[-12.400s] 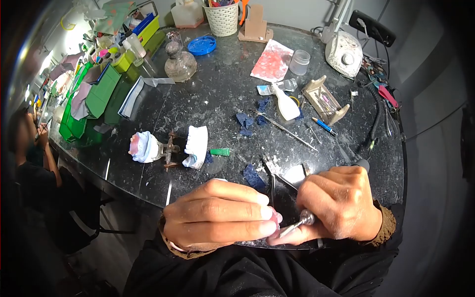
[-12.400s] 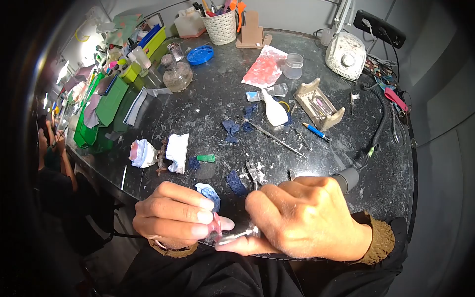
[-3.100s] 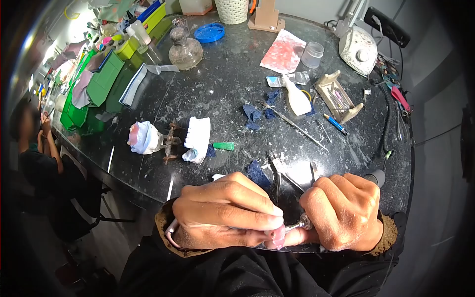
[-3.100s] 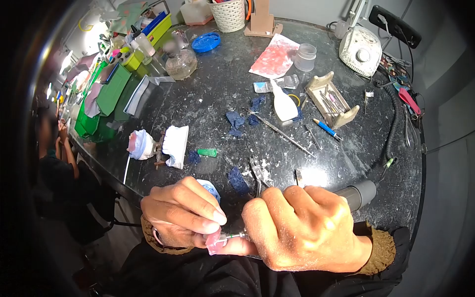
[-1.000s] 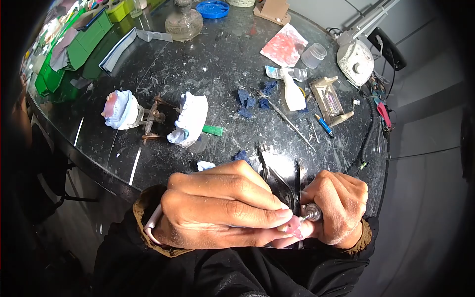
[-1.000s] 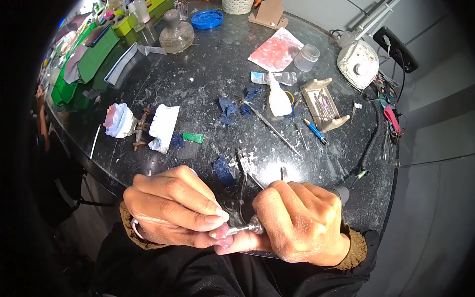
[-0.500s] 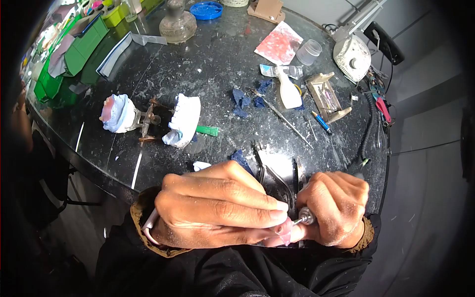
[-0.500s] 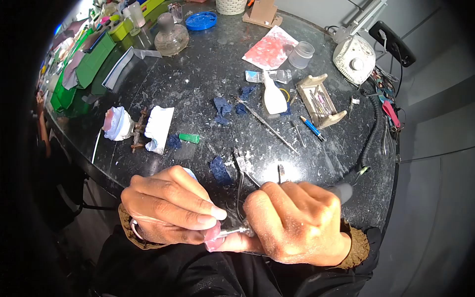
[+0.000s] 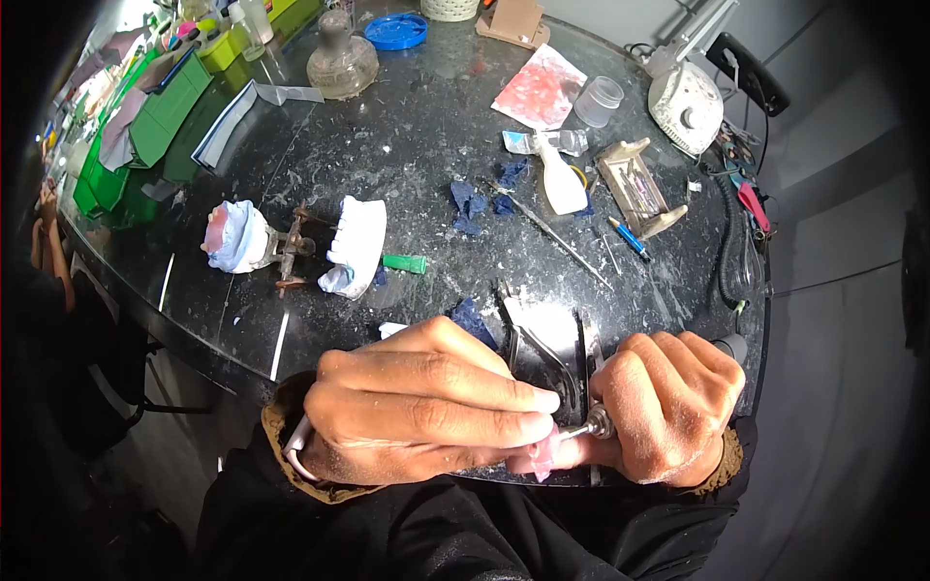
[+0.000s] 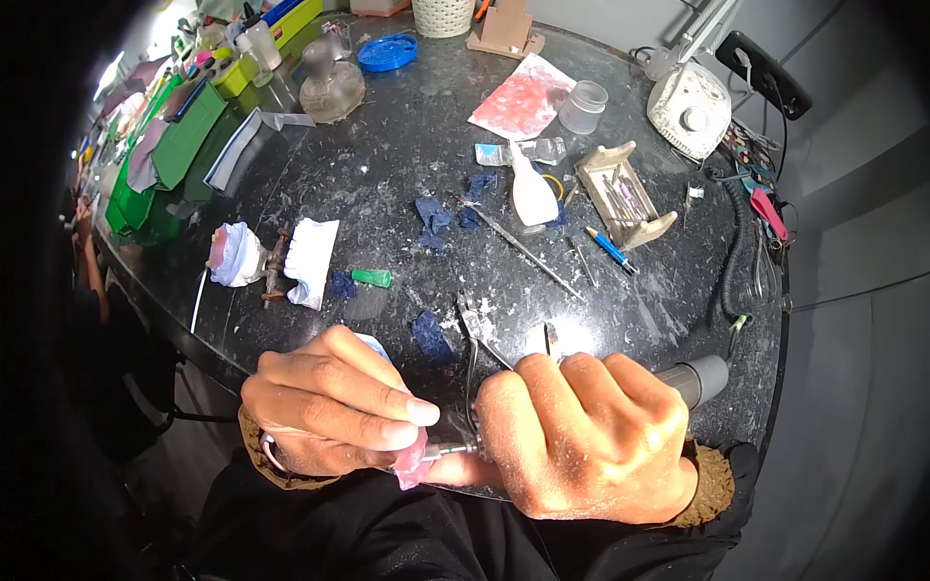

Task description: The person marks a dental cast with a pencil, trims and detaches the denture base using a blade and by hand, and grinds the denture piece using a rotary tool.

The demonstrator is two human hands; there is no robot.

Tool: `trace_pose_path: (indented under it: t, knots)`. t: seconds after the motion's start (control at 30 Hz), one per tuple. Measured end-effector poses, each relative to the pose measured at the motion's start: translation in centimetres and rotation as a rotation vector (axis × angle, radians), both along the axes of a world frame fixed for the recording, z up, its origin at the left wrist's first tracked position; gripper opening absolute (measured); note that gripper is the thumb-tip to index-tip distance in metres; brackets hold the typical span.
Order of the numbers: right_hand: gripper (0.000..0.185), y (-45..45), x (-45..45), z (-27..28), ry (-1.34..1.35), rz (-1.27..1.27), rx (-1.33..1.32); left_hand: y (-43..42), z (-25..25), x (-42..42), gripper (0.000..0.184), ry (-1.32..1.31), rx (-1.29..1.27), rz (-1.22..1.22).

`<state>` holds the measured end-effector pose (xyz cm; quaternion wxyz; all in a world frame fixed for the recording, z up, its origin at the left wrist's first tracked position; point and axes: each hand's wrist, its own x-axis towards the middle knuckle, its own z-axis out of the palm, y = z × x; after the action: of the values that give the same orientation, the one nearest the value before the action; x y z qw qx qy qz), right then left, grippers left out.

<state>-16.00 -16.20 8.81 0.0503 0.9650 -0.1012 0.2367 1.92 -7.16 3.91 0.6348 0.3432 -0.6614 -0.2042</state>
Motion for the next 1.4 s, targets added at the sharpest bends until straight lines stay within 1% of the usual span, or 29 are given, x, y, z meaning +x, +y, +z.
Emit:
trace_pose_path:
  t: [0.27,0.3,0.43,0.47,0.53,0.57,0.6,0.67,0.77,0.87,0.97,1.07,1.1,1.17,1.2,1.23,1.27,1.33,1.37,1.4]
  knots:
    - [0.055,-0.1,-0.1,0.2,-0.012,-0.009,-0.033,0.0,-0.3,-0.1,0.016,0.012,-0.005,0.008]
    - [0.058,-0.1,-0.2,0.6,0.016,-0.024,-0.039,0.0,-0.3,0.0,0.016,0.006,-0.004,0.010]
    - [0.069,-0.8,-0.4,1.1,-0.056,-0.033,0.006,0.1,-0.5,0.0,0.019,0.028,-0.012,0.056]
    - [0.063,-0.9,-0.5,1.7,-0.038,-0.028,0.070,0.0,-0.4,0.1,0.020,0.016,-0.018,0.085]
    - [0.050,-1.0,-0.3,1.4,-0.186,0.025,0.334,0.0,-0.2,0.1,0.021,0.000,-0.025,0.145]
    - [0.036,-0.7,-0.2,2.1,-0.161,0.041,0.536,0.4,0.2,0.0,0.028,0.046,0.036,0.140]
    - [0.029,-0.7,-0.3,2.4,-0.115,0.069,0.645,0.4,0.2,0.0,0.028,0.043,0.034,0.153]
    - [0.023,-0.3,-0.4,2.1,-0.116,0.101,0.820,0.4,0.2,-0.1,0.027,0.037,0.033,0.176]
    - [0.015,-0.2,-0.1,1.9,-0.100,0.124,0.881,0.5,0.2,-0.1,0.027,0.016,0.037,0.181]
    - [0.011,0.0,0.2,1.9,-0.107,0.115,1.033,0.5,0.1,-0.1,0.029,0.006,0.034,0.166]
    - [0.008,0.2,0.0,2.4,-0.040,0.026,1.114,0.0,-0.4,0.1,0.029,-0.027,-0.050,0.174]
    - [0.007,0.4,-0.1,2.6,-0.042,-0.024,1.221,0.2,-0.1,-0.2,0.032,0.030,0.018,0.155]
    - [0.006,0.5,-0.1,2.5,-0.050,-0.034,1.257,0.1,-0.2,-0.1,0.031,0.054,0.002,0.112]
    - [0.011,0.4,-0.3,2.0,-0.054,0.066,1.238,-0.1,-0.5,0.0,0.030,0.101,-0.028,0.025]
    - [0.014,0.3,-0.4,1.6,-0.056,0.115,1.229,0.1,-0.3,-0.1,0.029,0.160,0.025,-0.009]
    - [0.015,0.3,-0.2,0.4,-0.161,0.209,1.137,0.4,-0.1,-0.2,0.027,0.218,0.080,-0.042]
    - [0.025,0.1,-0.3,0.8,-0.078,0.180,1.050,0.5,0.0,-0.2,0.025,0.277,0.135,-0.075]
    - [0.039,0.0,-0.3,1.4,0.028,0.095,0.596,0.5,0.0,-0.4,0.024,0.326,0.167,-0.117]
    - [0.046,0.0,0.0,0.7,-0.032,0.066,0.373,0.6,0.0,-0.5,0.024,0.336,0.208,-0.133]
    - [0.049,-0.5,0.0,0.1,-0.024,0.057,0.259,0.6,0.0,-0.5,0.024,0.348,0.251,-0.151]
